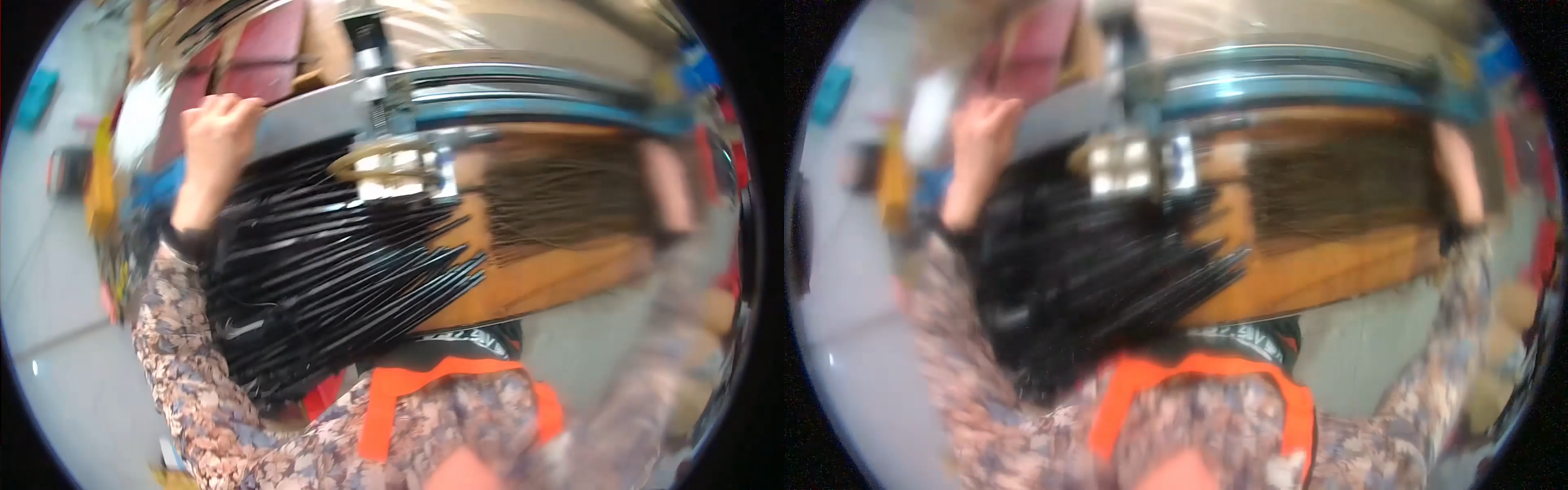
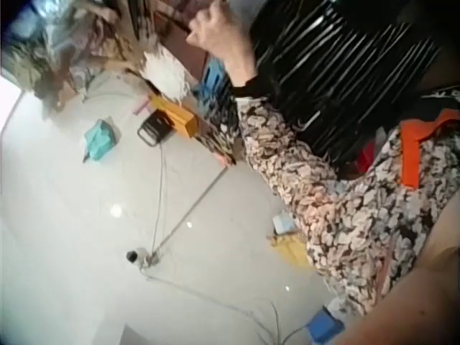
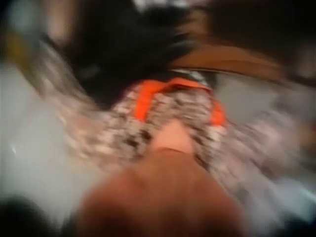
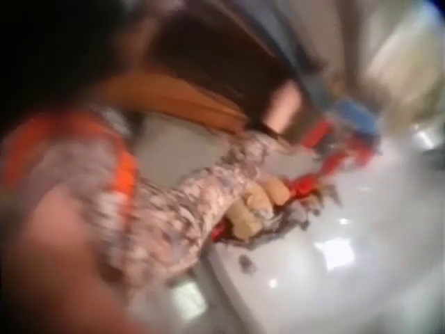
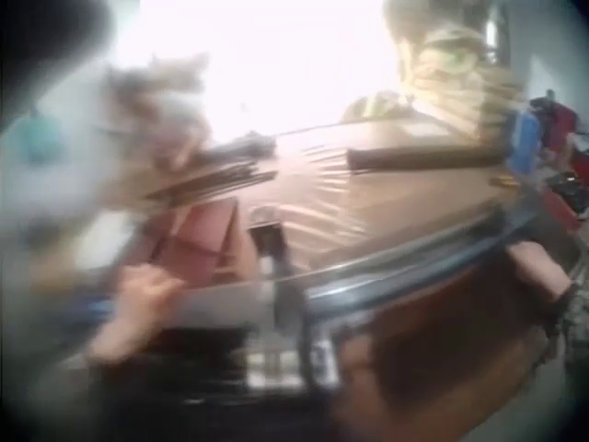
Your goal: The recorder is manually placing and organizing thin black rods into a specialized template on a fabrication machine.
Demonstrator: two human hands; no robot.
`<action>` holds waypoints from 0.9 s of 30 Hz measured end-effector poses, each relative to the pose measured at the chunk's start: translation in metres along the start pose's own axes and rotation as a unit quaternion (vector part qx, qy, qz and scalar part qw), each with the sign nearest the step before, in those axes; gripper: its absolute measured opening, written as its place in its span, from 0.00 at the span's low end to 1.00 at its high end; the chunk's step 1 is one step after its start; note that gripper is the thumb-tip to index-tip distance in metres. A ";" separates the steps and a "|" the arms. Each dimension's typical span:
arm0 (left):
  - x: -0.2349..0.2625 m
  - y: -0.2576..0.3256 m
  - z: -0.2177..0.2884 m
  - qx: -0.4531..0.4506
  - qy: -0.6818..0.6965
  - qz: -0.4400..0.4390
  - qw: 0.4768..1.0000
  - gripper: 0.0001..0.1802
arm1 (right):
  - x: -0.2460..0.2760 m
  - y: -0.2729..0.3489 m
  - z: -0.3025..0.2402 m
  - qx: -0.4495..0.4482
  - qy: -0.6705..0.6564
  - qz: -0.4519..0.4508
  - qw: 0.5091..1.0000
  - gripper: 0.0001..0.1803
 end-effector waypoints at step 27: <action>0.038 0.037 0.195 -0.007 0.309 -0.224 0.924 0.27 | 0.067 0.004 -0.337 0.180 -0.472 -0.033 0.862 0.13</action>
Point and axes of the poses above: each hand's wrist, its own y-axis away from the middle knuckle, its own x-axis out of the back of the hand, z = x × y, the point moved 7 cm from there along -y, towards the middle knuckle, and after that the axes turned 11 degrees about z, right-handed, at the moved point
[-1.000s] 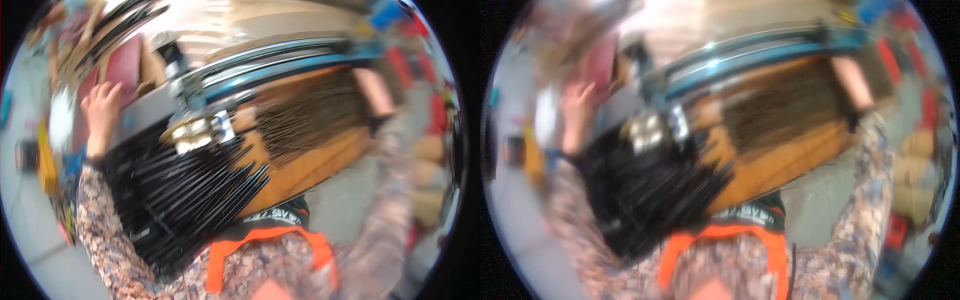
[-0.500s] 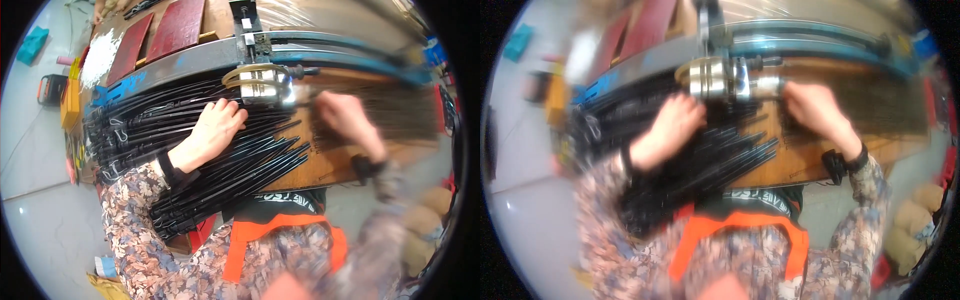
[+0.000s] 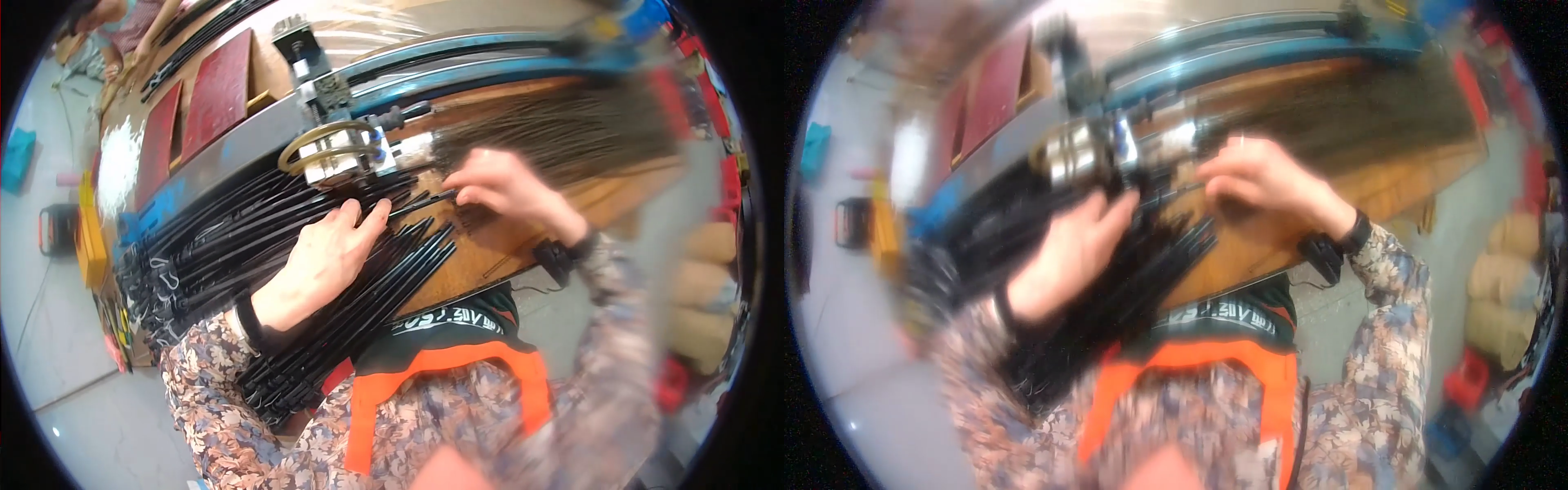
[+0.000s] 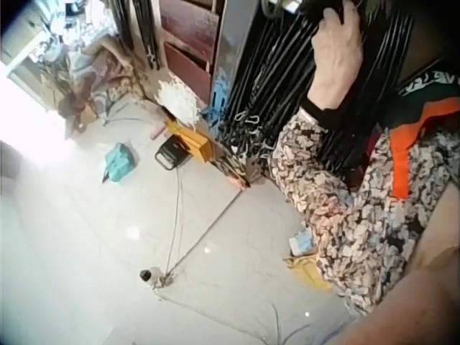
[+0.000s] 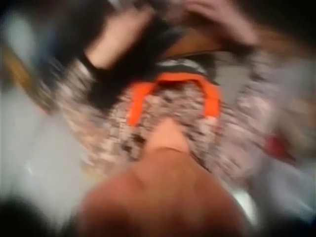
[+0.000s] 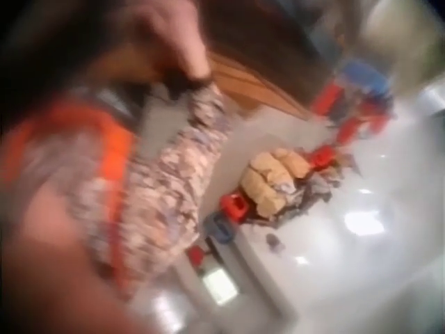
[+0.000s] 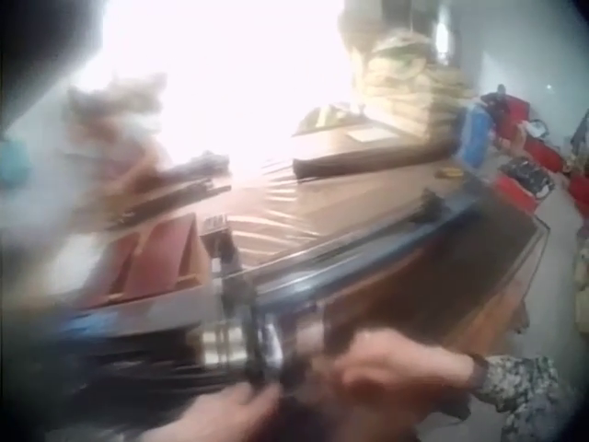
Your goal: The recorder is manually placing and organizing thin black rods into a specialized template on a fabrication machine.
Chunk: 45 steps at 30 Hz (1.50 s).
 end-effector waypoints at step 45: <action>0.050 -0.157 0.009 -0.195 -0.043 0.068 0.977 0.16 | 0.120 0.096 0.047 -0.181 -0.085 0.308 0.930 0.17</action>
Point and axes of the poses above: each hand's wrist, its own y-axis away from the middle knuckle, its own x-axis out of the back of the hand, z = x × y, the point moved 7 cm from there along -y, towards the middle knuckle, and after that the axes turned 11 degrees about z, right-handed, at the moved point
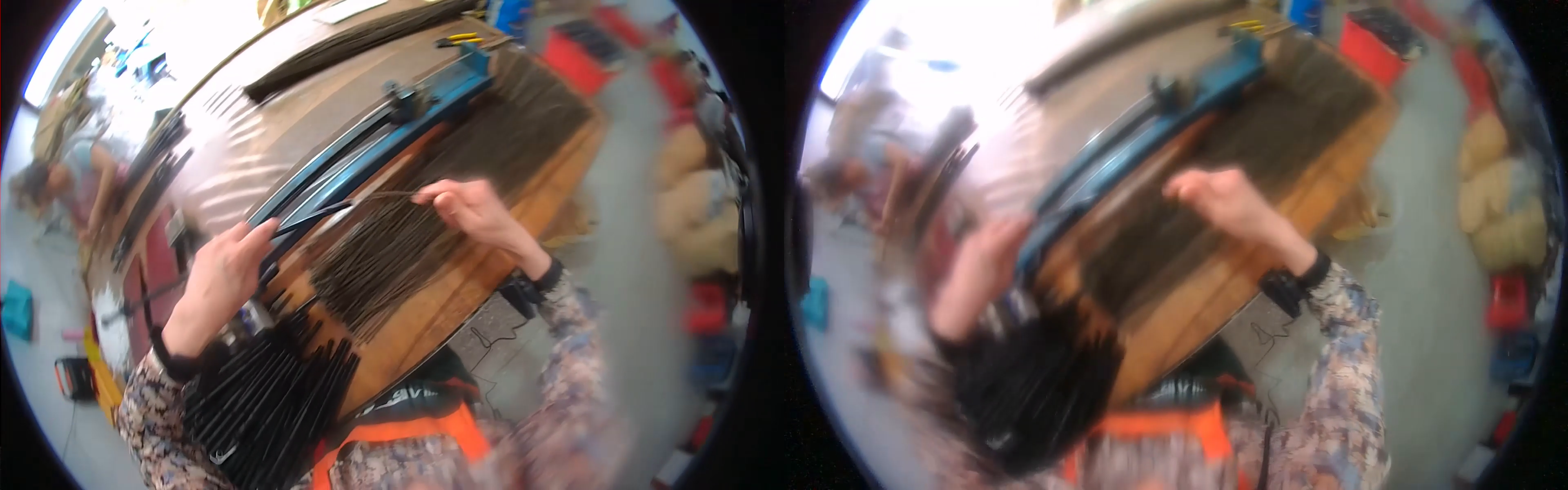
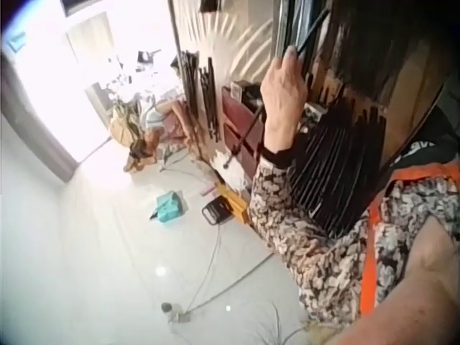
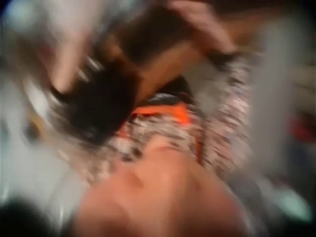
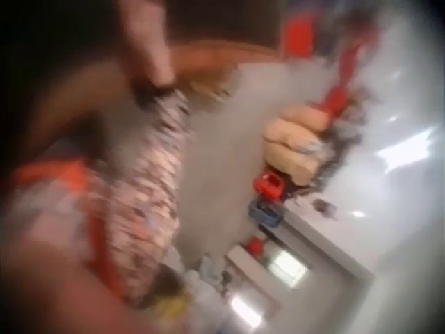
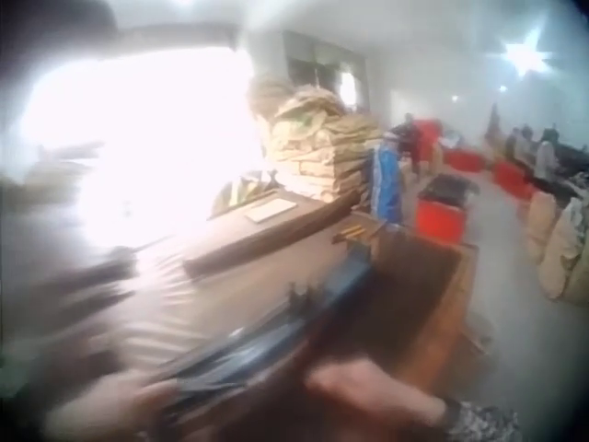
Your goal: The recorder is manually placing and organizing thin black rods into a specialized template on a fabrication machine.
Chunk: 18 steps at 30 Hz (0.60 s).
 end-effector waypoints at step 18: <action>-0.027 -0.011 0.037 -0.033 -0.004 -0.057 0.998 0.26 | 0.064 0.005 -0.037 0.354 0.347 0.243 0.834 0.15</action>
Point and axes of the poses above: each hand's wrist, its own y-axis away from the middle knuckle, its own x-axis out of the back of the hand, z = x × y, the point moved 7 cm from there along -y, towards the middle knuckle, and after that the axes turned 11 degrees about z, right-handed, at the moved point
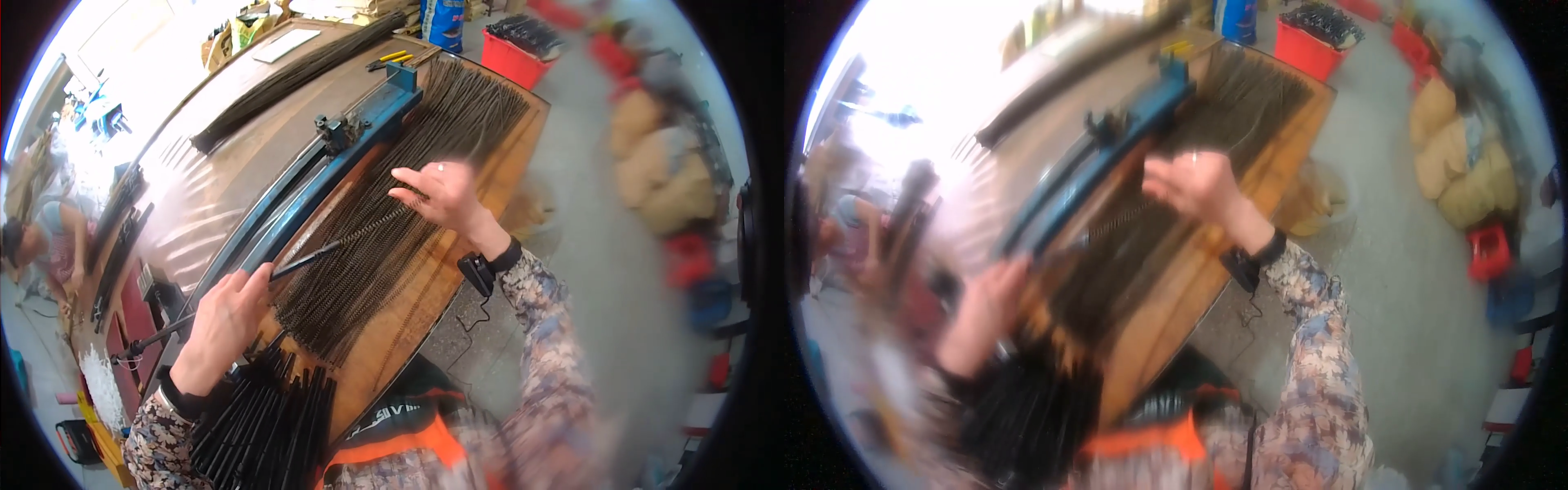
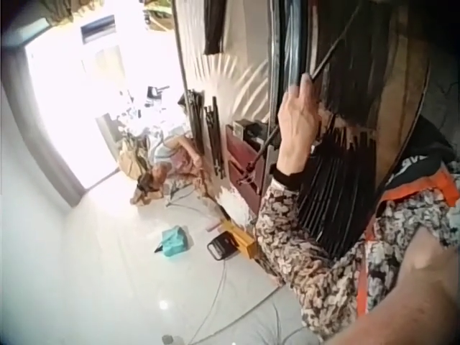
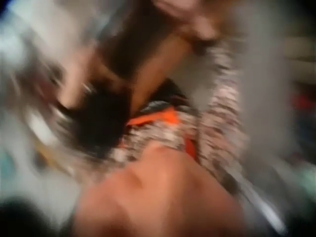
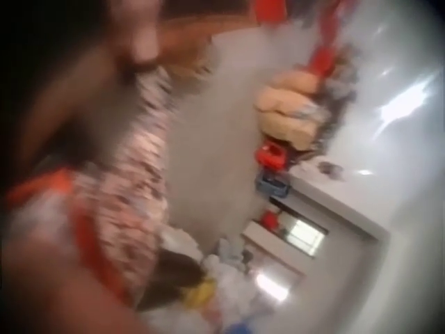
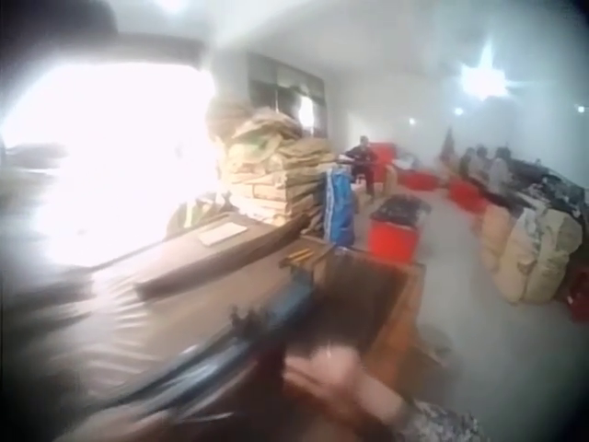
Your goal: The recorder is manually placing and organizing thin black rods into a specialized template on a fabrication machine.
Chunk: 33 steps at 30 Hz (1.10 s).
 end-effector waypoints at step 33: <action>-0.003 0.022 -0.009 0.029 -0.012 0.014 0.999 0.18 | -0.040 0.012 0.018 -0.008 0.002 0.026 1.000 0.10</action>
Point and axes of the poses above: each hand's wrist, its own y-axis away from the middle knuckle, its own x-axis out of the back of the hand, z = x × y, the point moved 7 cm from there along -y, towards the middle knuckle, and after that the axes turned 11 degrees about z, right-handed, at the moved point
